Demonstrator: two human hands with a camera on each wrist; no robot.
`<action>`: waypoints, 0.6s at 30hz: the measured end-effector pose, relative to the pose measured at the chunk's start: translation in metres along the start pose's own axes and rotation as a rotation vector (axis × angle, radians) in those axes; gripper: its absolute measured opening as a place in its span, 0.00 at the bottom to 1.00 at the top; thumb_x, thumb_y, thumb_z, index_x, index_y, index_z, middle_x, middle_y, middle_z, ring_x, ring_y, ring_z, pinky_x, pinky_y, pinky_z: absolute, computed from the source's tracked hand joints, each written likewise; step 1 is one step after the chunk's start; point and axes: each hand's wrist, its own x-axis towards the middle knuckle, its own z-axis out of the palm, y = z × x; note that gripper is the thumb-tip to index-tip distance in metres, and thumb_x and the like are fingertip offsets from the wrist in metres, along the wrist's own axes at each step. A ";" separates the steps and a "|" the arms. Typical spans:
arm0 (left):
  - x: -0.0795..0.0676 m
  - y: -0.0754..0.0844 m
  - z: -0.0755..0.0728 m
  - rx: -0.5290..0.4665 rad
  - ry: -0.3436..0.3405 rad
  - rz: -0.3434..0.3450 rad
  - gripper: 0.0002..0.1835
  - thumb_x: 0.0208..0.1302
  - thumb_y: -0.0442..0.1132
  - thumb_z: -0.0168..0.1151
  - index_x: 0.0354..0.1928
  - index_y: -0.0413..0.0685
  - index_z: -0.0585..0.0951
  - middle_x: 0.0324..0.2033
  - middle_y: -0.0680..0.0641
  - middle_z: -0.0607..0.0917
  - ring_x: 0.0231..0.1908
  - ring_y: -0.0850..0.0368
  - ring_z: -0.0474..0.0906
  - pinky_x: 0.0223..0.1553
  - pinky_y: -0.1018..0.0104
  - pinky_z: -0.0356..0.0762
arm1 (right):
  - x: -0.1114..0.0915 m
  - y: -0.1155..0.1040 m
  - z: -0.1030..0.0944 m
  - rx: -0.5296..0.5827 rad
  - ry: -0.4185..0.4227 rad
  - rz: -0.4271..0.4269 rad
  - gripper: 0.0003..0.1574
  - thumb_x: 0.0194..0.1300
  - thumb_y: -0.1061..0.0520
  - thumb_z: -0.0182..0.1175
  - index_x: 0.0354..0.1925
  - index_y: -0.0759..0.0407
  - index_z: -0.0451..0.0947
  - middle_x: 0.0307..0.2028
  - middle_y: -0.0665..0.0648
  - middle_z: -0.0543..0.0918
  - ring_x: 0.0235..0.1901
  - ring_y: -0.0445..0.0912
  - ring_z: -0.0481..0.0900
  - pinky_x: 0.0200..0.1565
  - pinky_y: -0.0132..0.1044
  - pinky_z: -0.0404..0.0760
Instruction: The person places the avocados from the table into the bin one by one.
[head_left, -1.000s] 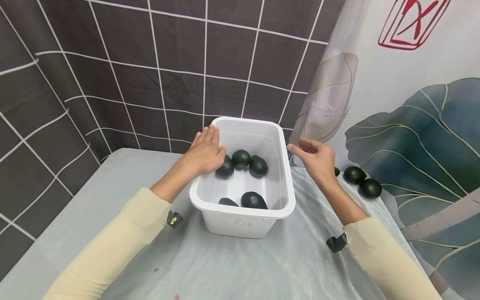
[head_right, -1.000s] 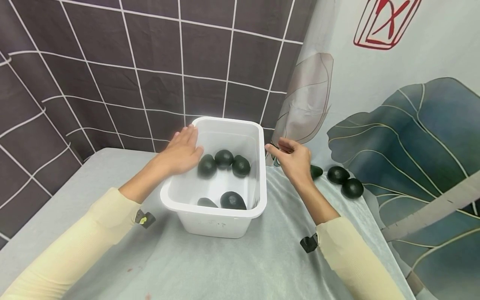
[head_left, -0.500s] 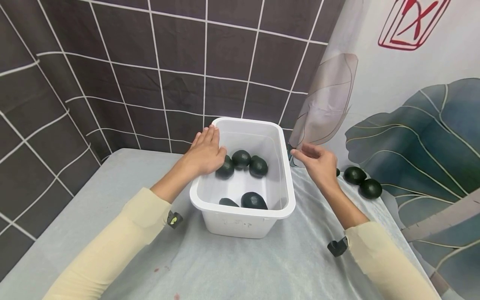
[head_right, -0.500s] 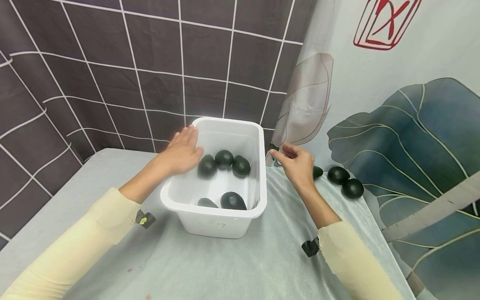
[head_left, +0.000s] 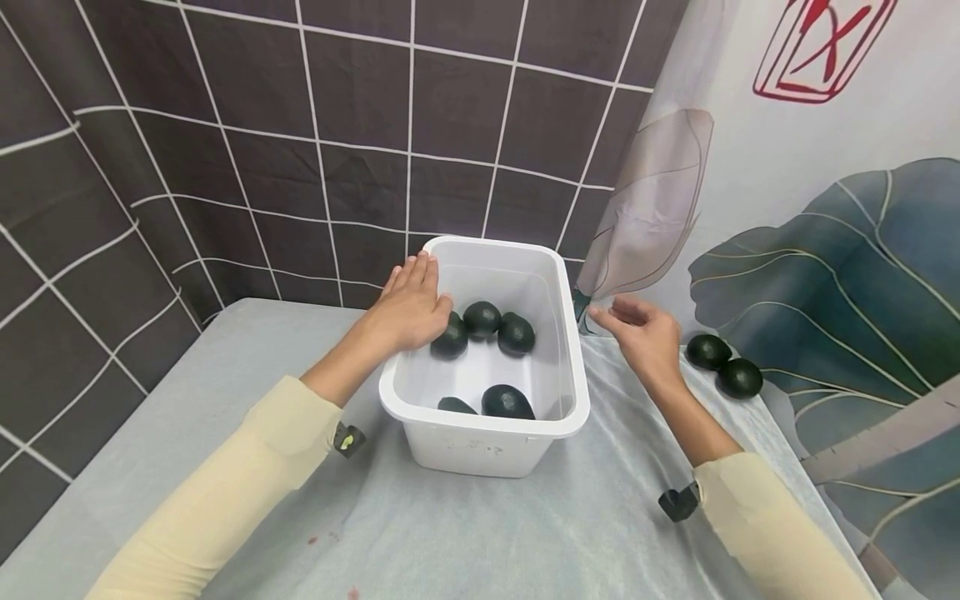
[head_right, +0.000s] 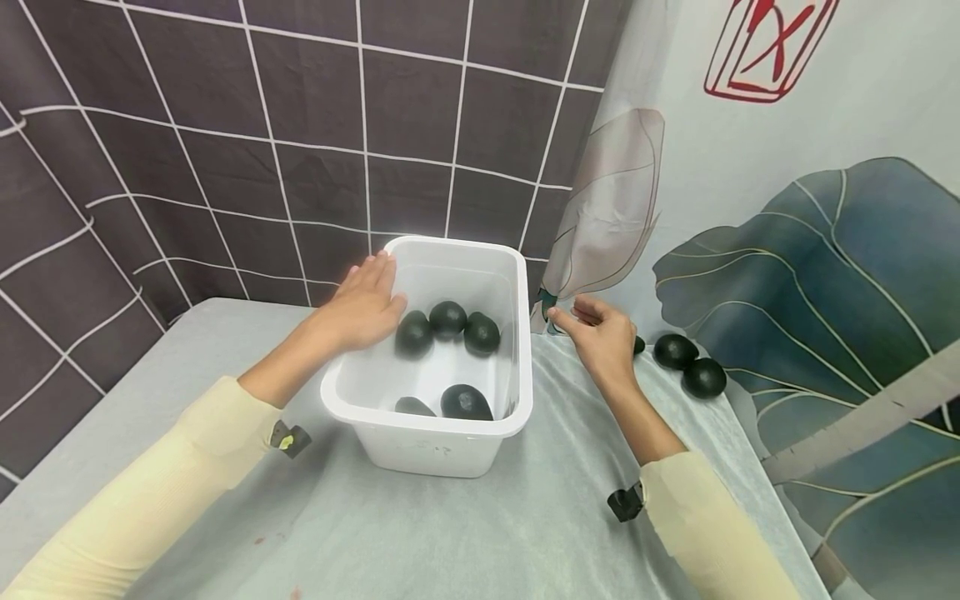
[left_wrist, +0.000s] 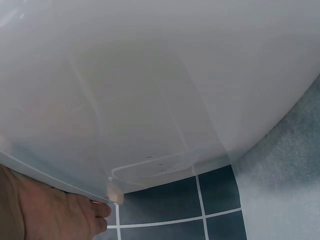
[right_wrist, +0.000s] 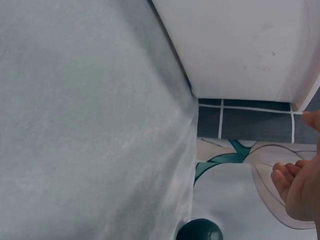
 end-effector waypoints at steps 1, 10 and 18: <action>0.000 0.000 0.000 0.000 0.001 0.001 0.43 0.87 0.52 0.32 0.90 0.31 0.40 0.92 0.32 0.36 0.93 0.35 0.30 0.94 0.44 0.28 | -0.001 0.001 -0.001 0.002 0.002 0.001 0.46 0.68 0.34 0.79 0.72 0.59 0.85 0.67 0.62 0.91 0.69 0.56 0.89 0.50 0.17 0.80; 0.000 -0.002 0.002 -0.006 0.005 0.008 0.44 0.86 0.52 0.32 0.90 0.30 0.40 0.92 0.32 0.36 0.93 0.35 0.31 0.93 0.44 0.27 | -0.002 0.012 -0.006 -0.020 0.043 0.014 0.45 0.67 0.34 0.81 0.70 0.59 0.87 0.63 0.62 0.93 0.56 0.41 0.92 0.43 0.16 0.82; 0.001 -0.002 0.002 -0.005 0.011 0.010 0.44 0.87 0.52 0.32 0.90 0.31 0.40 0.92 0.32 0.36 0.93 0.35 0.31 0.93 0.44 0.28 | -0.003 0.017 -0.012 -0.045 0.083 0.018 0.45 0.65 0.33 0.82 0.69 0.58 0.88 0.61 0.61 0.94 0.42 0.21 0.82 0.43 0.15 0.81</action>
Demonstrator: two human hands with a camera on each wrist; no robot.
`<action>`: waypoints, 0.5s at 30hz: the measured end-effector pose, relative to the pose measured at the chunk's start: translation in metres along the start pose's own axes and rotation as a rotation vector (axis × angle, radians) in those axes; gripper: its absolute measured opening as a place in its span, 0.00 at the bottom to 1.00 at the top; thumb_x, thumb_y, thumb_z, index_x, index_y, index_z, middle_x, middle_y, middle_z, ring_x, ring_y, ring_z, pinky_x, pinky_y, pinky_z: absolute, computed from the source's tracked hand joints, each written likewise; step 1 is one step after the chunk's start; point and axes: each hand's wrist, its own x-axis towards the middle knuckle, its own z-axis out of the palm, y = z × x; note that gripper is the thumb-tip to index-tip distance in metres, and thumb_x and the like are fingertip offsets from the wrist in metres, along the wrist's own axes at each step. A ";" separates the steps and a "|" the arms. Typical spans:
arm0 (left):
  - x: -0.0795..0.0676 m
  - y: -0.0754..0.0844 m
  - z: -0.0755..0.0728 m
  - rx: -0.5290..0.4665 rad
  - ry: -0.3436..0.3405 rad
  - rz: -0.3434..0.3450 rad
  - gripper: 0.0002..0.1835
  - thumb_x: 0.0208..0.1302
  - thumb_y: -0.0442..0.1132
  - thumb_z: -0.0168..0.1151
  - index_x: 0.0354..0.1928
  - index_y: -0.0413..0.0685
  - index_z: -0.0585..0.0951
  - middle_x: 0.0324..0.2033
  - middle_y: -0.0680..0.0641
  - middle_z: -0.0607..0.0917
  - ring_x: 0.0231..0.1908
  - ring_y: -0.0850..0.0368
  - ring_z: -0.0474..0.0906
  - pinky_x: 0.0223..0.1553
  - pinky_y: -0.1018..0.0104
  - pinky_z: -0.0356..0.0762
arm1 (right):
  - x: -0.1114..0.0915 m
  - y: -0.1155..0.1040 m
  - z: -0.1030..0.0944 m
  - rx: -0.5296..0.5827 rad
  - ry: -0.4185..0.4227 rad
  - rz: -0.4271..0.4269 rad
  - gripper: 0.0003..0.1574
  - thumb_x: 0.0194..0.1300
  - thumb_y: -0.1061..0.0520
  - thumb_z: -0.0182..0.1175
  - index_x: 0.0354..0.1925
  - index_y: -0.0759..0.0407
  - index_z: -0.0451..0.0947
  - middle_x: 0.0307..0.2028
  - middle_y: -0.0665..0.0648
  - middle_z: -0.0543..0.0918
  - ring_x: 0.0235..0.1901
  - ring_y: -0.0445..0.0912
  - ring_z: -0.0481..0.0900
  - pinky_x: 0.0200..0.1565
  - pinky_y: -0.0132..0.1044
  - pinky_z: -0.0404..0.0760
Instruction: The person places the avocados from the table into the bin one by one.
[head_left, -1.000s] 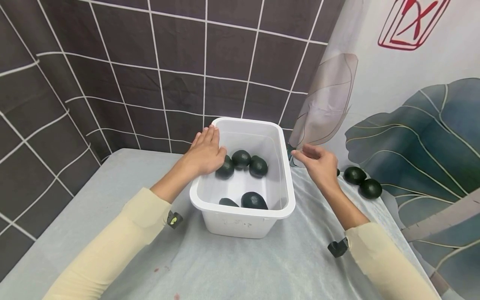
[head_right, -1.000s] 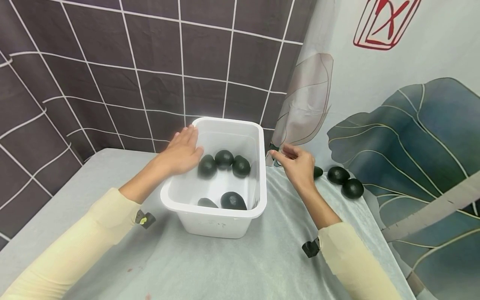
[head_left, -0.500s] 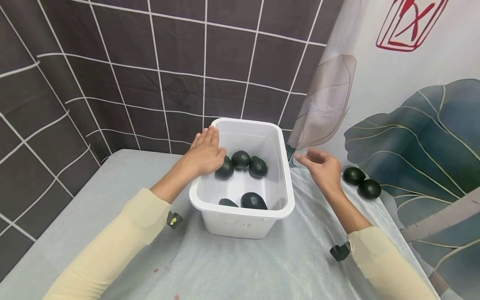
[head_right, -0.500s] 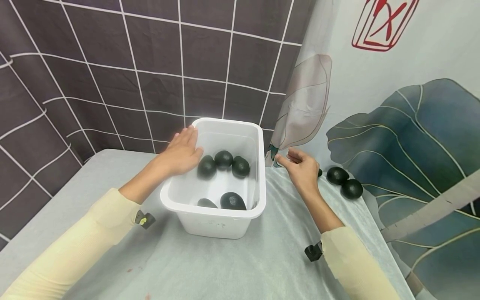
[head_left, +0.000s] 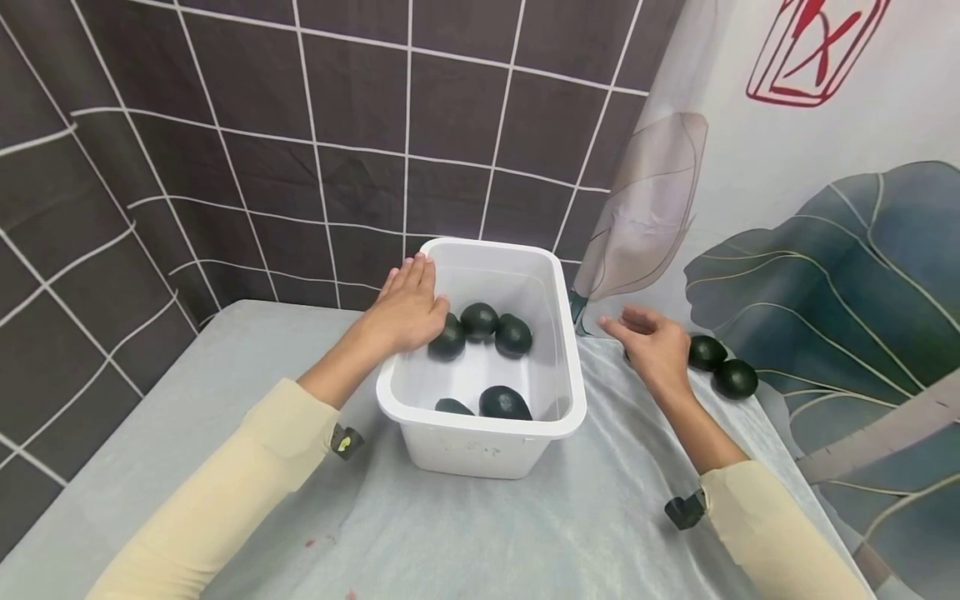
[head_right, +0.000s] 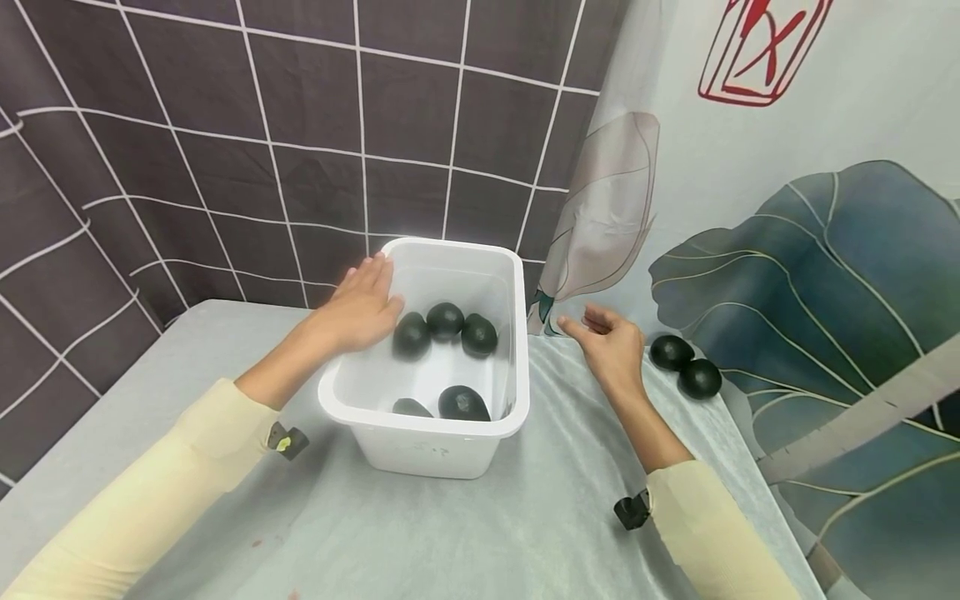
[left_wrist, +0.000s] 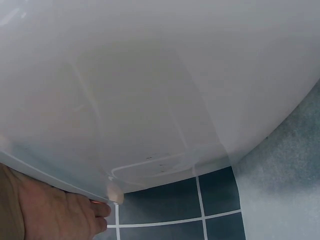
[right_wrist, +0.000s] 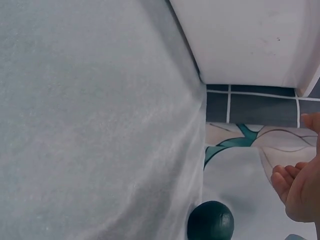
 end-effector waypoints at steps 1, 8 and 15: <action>0.000 0.000 0.000 0.000 -0.001 -0.001 0.44 0.87 0.52 0.32 0.90 0.31 0.40 0.92 0.32 0.36 0.93 0.35 0.31 0.93 0.44 0.28 | 0.000 0.001 -0.001 -0.004 0.003 0.000 0.45 0.65 0.33 0.82 0.69 0.58 0.88 0.61 0.61 0.94 0.42 0.21 0.83 0.44 0.15 0.80; 0.000 0.000 -0.001 -0.006 0.005 0.004 0.44 0.86 0.51 0.33 0.90 0.30 0.40 0.92 0.32 0.36 0.93 0.34 0.31 0.94 0.44 0.28 | -0.001 0.004 -0.005 -0.027 -0.004 0.034 0.49 0.65 0.28 0.80 0.72 0.57 0.86 0.65 0.59 0.92 0.60 0.41 0.92 0.45 0.15 0.79; -0.001 0.000 -0.001 -0.007 0.002 0.004 0.44 0.86 0.51 0.34 0.90 0.29 0.40 0.92 0.32 0.36 0.93 0.34 0.32 0.94 0.43 0.29 | -0.003 0.011 -0.006 -0.054 -0.006 0.029 0.51 0.66 0.26 0.78 0.72 0.57 0.86 0.65 0.61 0.92 0.67 0.56 0.90 0.45 0.15 0.78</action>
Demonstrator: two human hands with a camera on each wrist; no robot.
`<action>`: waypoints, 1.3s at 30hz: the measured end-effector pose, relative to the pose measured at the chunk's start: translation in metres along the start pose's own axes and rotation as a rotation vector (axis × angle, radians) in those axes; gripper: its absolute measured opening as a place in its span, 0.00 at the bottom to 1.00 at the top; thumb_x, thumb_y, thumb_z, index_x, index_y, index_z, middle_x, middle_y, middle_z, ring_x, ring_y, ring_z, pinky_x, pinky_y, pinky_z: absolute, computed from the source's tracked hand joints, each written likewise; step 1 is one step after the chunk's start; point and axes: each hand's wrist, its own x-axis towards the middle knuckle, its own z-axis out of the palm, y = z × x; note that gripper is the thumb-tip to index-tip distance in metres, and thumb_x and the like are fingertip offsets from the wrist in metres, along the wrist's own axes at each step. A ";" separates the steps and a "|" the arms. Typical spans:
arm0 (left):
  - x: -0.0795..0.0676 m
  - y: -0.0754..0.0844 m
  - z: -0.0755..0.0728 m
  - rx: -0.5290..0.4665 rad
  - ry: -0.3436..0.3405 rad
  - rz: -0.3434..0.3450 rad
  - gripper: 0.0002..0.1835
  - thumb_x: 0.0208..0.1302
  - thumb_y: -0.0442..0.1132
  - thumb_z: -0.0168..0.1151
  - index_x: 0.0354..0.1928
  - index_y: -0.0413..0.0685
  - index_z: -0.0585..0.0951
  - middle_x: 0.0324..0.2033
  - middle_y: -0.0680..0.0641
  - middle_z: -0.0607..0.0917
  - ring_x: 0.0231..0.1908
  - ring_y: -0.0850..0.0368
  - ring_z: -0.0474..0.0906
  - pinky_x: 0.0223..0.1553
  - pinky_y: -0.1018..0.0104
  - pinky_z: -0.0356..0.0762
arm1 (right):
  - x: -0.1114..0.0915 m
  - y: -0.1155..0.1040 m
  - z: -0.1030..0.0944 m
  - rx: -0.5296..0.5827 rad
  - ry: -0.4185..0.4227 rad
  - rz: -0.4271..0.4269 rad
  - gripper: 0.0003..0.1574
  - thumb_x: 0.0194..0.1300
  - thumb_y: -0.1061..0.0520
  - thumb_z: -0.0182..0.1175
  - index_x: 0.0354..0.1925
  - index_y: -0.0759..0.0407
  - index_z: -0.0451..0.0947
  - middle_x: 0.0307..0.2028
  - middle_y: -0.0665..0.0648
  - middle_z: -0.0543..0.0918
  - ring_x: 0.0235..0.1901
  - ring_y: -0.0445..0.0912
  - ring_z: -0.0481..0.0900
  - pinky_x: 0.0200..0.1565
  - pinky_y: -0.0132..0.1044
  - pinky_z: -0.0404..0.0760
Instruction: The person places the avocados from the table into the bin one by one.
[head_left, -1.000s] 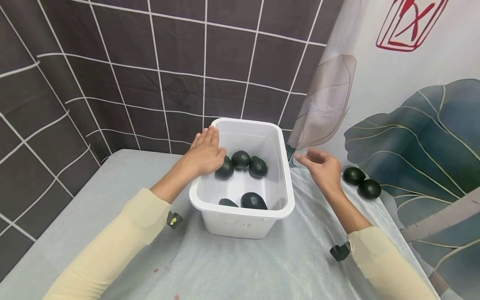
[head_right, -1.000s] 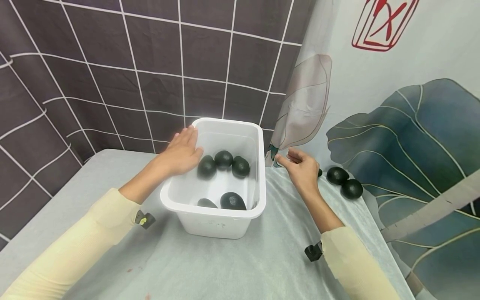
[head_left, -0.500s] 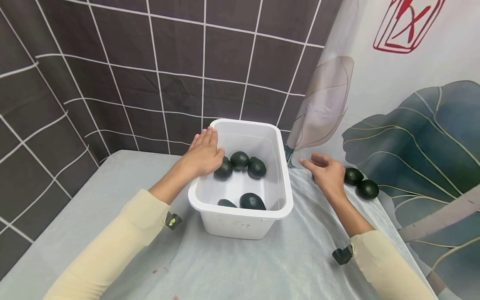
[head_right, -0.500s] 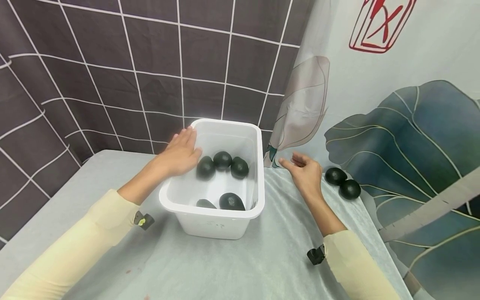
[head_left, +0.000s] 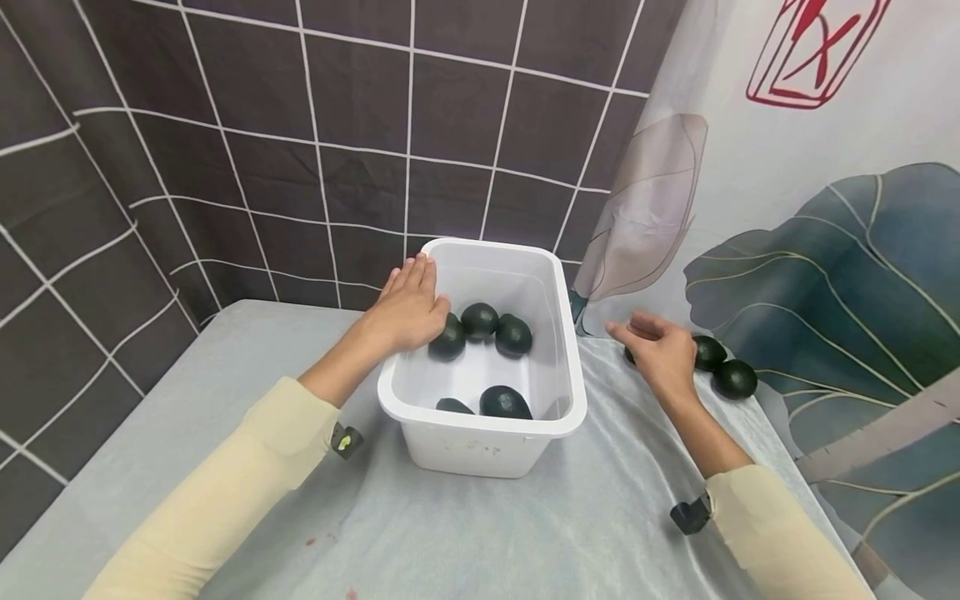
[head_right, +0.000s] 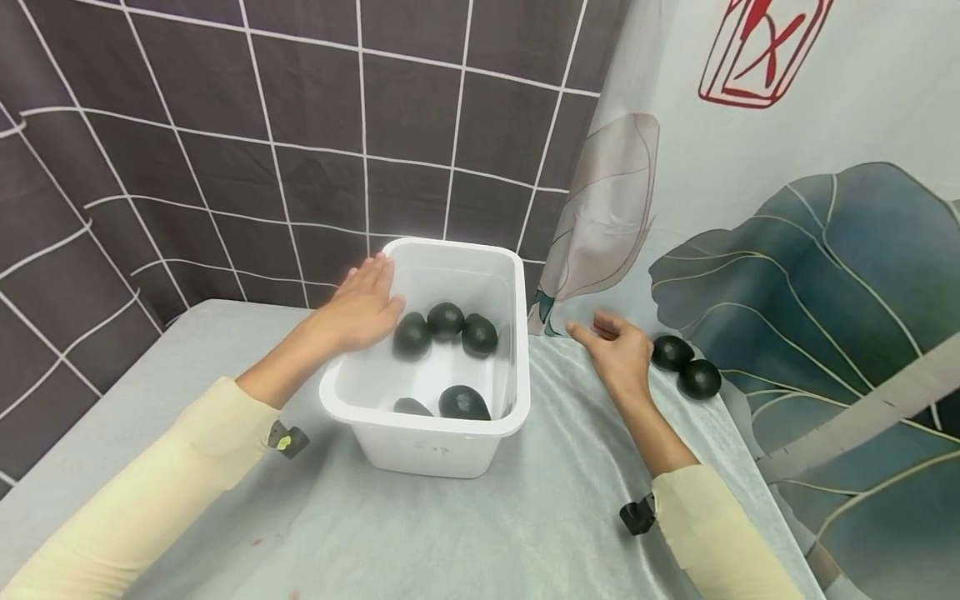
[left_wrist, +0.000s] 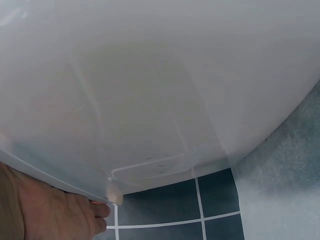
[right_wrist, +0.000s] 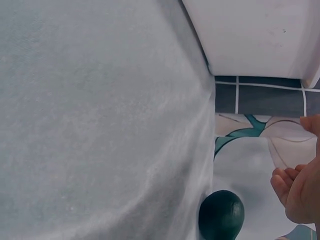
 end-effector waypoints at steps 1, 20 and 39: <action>0.000 0.000 0.000 0.000 0.000 0.000 0.44 0.86 0.51 0.34 0.90 0.29 0.40 0.92 0.32 0.36 0.93 0.34 0.32 0.94 0.43 0.29 | 0.000 0.001 0.000 0.001 0.001 0.003 0.51 0.66 0.27 0.78 0.72 0.57 0.86 0.64 0.60 0.92 0.67 0.55 0.90 0.45 0.14 0.78; -0.002 -0.004 0.000 -0.002 0.001 0.000 0.44 0.86 0.51 0.33 0.90 0.30 0.40 0.92 0.32 0.36 0.93 0.34 0.31 0.94 0.43 0.28 | 0.001 0.016 -0.009 -0.041 0.036 0.079 0.52 0.65 0.25 0.78 0.74 0.55 0.85 0.66 0.59 0.92 0.70 0.54 0.87 0.74 0.41 0.79; 0.001 -0.001 0.002 -0.008 0.003 0.010 0.44 0.87 0.52 0.33 0.90 0.31 0.40 0.92 0.32 0.36 0.93 0.34 0.32 0.94 0.44 0.29 | 0.002 0.032 -0.016 -0.016 0.089 0.086 0.48 0.69 0.33 0.79 0.74 0.60 0.83 0.67 0.66 0.89 0.76 0.58 0.80 0.90 0.53 0.53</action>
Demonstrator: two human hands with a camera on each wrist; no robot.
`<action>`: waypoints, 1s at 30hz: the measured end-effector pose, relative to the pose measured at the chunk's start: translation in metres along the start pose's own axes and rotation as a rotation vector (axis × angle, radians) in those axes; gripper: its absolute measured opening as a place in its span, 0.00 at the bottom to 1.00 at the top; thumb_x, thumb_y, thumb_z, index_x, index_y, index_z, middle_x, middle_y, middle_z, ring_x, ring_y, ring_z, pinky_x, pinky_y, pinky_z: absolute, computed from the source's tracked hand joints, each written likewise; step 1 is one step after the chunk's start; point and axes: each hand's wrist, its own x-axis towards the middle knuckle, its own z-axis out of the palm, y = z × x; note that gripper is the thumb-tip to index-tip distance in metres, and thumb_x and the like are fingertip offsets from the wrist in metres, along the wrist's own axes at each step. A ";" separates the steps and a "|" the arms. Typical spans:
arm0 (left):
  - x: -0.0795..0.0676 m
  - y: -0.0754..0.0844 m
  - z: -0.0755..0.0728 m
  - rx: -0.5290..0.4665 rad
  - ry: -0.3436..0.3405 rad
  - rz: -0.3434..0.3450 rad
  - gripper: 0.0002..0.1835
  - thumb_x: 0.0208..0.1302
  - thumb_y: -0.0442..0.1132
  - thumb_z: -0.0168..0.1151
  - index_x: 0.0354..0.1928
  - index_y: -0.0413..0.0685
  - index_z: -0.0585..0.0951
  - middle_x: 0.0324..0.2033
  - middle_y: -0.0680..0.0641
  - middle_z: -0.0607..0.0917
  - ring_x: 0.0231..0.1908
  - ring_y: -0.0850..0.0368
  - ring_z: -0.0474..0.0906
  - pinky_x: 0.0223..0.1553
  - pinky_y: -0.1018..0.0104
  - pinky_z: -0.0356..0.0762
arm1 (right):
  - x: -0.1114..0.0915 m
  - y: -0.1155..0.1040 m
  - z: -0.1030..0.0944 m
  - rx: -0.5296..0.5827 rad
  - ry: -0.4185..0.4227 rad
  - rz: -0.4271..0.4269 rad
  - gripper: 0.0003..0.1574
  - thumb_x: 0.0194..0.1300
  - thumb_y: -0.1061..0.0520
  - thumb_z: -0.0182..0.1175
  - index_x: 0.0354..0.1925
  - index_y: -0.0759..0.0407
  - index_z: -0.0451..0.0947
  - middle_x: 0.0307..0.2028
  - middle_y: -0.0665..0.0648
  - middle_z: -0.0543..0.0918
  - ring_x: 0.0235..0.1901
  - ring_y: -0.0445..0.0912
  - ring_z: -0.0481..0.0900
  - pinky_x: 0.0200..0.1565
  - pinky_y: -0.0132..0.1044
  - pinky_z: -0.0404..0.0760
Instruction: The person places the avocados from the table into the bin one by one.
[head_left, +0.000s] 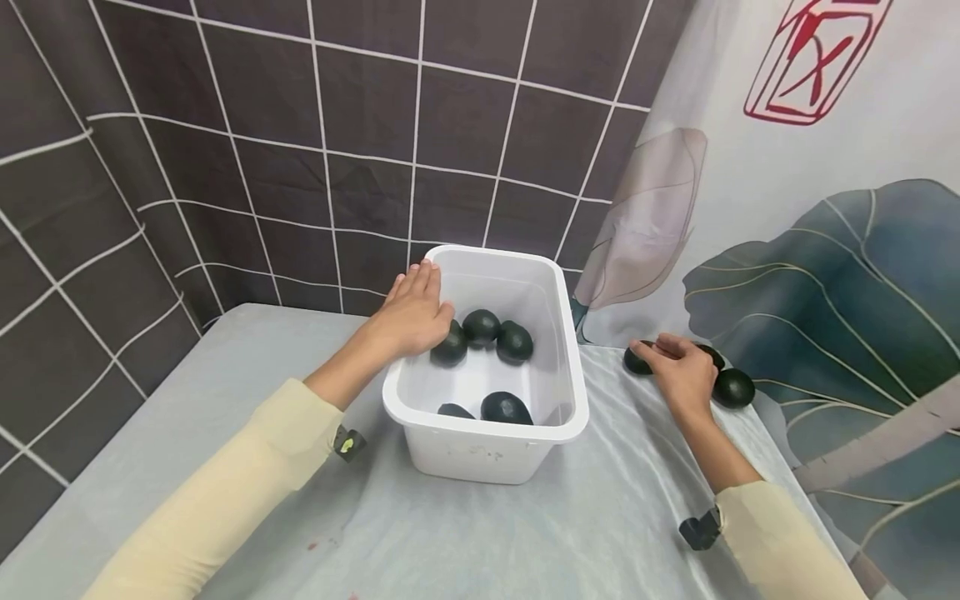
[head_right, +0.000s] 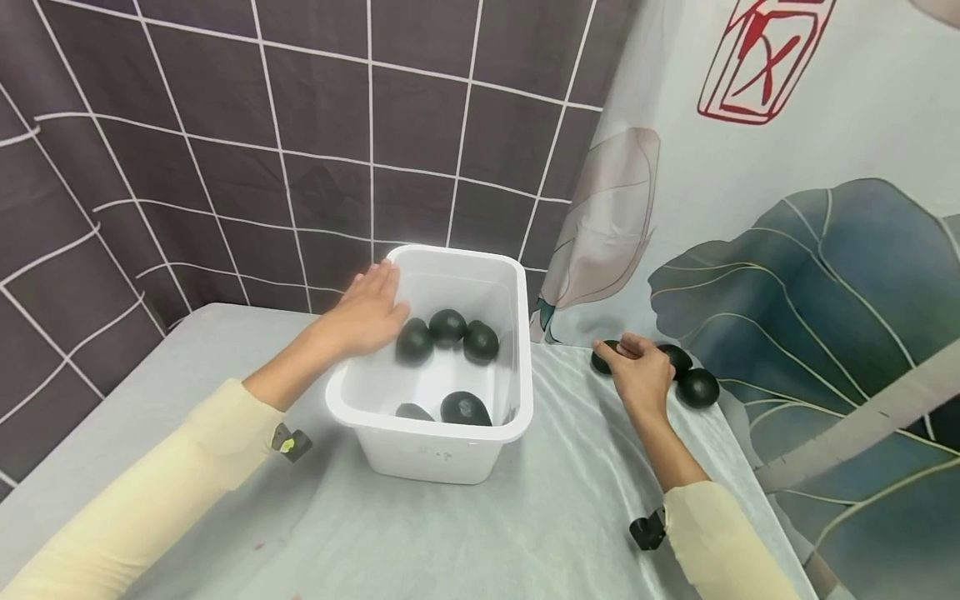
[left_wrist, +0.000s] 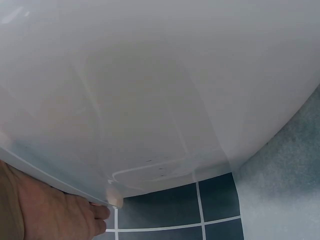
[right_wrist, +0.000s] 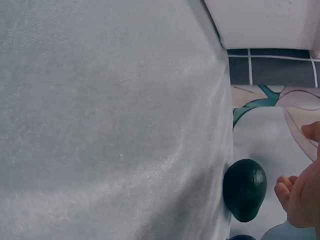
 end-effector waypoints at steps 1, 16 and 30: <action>0.000 -0.001 0.000 -0.001 0.000 -0.003 0.44 0.87 0.52 0.33 0.90 0.31 0.40 0.92 0.32 0.36 0.93 0.34 0.32 0.94 0.44 0.29 | 0.000 0.000 0.001 0.001 -0.002 0.007 0.48 0.69 0.33 0.79 0.74 0.60 0.83 0.67 0.65 0.89 0.75 0.58 0.81 0.89 0.52 0.56; -0.002 0.000 -0.001 -0.010 -0.001 -0.006 0.44 0.86 0.52 0.33 0.91 0.31 0.41 0.92 0.33 0.36 0.93 0.35 0.32 0.94 0.45 0.29 | 0.003 0.010 0.008 0.010 0.013 0.031 0.46 0.71 0.39 0.78 0.76 0.62 0.81 0.69 0.67 0.88 0.76 0.60 0.80 0.91 0.55 0.47; 0.000 0.000 0.000 0.004 -0.001 -0.013 0.44 0.87 0.52 0.33 0.91 0.31 0.40 0.92 0.33 0.36 0.93 0.36 0.31 0.94 0.45 0.29 | 0.007 0.015 0.017 0.008 0.030 0.089 0.52 0.71 0.40 0.77 0.81 0.63 0.74 0.77 0.69 0.81 0.81 0.64 0.70 0.90 0.58 0.49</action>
